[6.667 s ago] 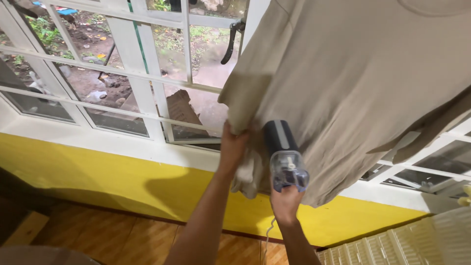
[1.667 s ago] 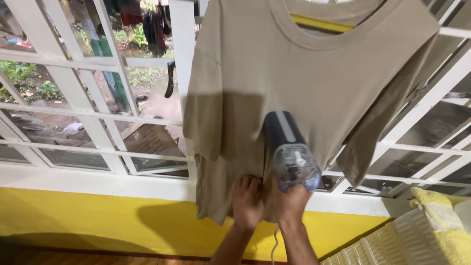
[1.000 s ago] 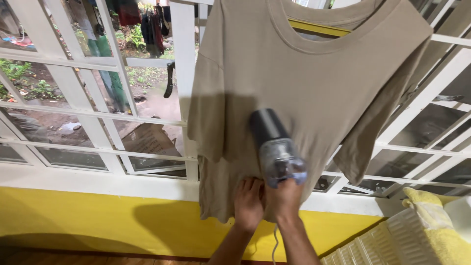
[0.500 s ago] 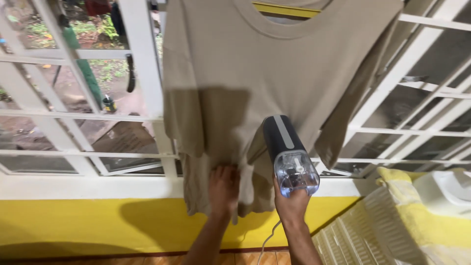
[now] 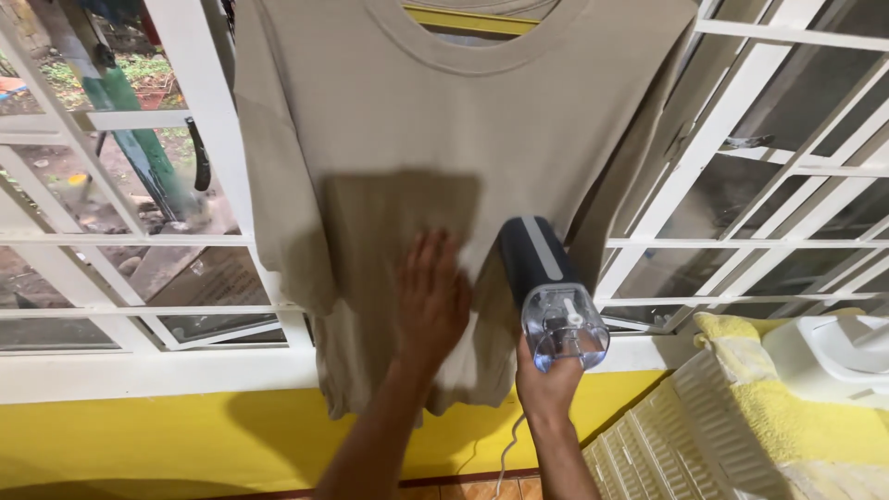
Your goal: The recorder is using a handheld garment steamer to remove wrinkles from a t-shirt hanging on a rack.
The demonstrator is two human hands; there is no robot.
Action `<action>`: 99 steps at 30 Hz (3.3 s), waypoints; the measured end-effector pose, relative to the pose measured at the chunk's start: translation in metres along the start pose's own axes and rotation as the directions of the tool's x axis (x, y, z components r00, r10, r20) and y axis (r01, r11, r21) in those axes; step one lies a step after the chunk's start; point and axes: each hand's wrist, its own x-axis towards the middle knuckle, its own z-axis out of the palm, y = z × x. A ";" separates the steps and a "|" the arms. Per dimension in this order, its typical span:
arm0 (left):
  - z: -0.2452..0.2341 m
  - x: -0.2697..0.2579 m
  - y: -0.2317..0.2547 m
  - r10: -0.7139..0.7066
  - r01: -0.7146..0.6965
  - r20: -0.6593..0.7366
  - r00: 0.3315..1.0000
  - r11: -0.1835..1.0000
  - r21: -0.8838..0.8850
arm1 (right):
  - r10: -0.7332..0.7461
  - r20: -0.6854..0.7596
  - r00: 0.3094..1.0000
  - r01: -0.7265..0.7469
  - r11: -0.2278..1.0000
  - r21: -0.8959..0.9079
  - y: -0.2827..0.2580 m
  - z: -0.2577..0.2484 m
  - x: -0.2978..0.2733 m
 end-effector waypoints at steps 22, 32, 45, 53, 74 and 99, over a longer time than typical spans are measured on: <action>0.023 0.022 -0.059 0.147 -0.211 0.217 0.965 0.926 0.313 | 0.131 0.098 0.987 -0.133 0.991 0.013 0.017 0.011 -0.005; 0.002 -0.045 -0.053 0.085 -0.174 0.296 0.952 0.941 0.289 | 0.226 0.086 0.970 -0.227 0.974 -0.006 0.097 0.014 -0.052; -0.003 -0.161 -0.015 -0.102 0.189 0.414 0.905 0.966 -0.176 | 0.179 0.071 0.981 -0.182 0.982 0.047 0.128 0.044 -0.106; 0.012 -0.183 -0.003 -0.234 0.272 0.517 0.823 0.962 0.002 | 0.268 -0.025 0.963 -0.262 0.955 0.137 0.126 0.027 -0.105; 0.102 -0.287 0.007 0.046 -0.116 0.460 0.887 0.986 0.124 | 0.130 0.145 0.981 -0.151 0.979 0.140 0.164 -0.030 -0.065; 0.044 -0.276 0.062 -0.368 0.822 0.765 0.529 0.446 -0.354 | 0.142 0.232 0.962 -0.152 0.988 0.025 0.154 -0.030 -0.132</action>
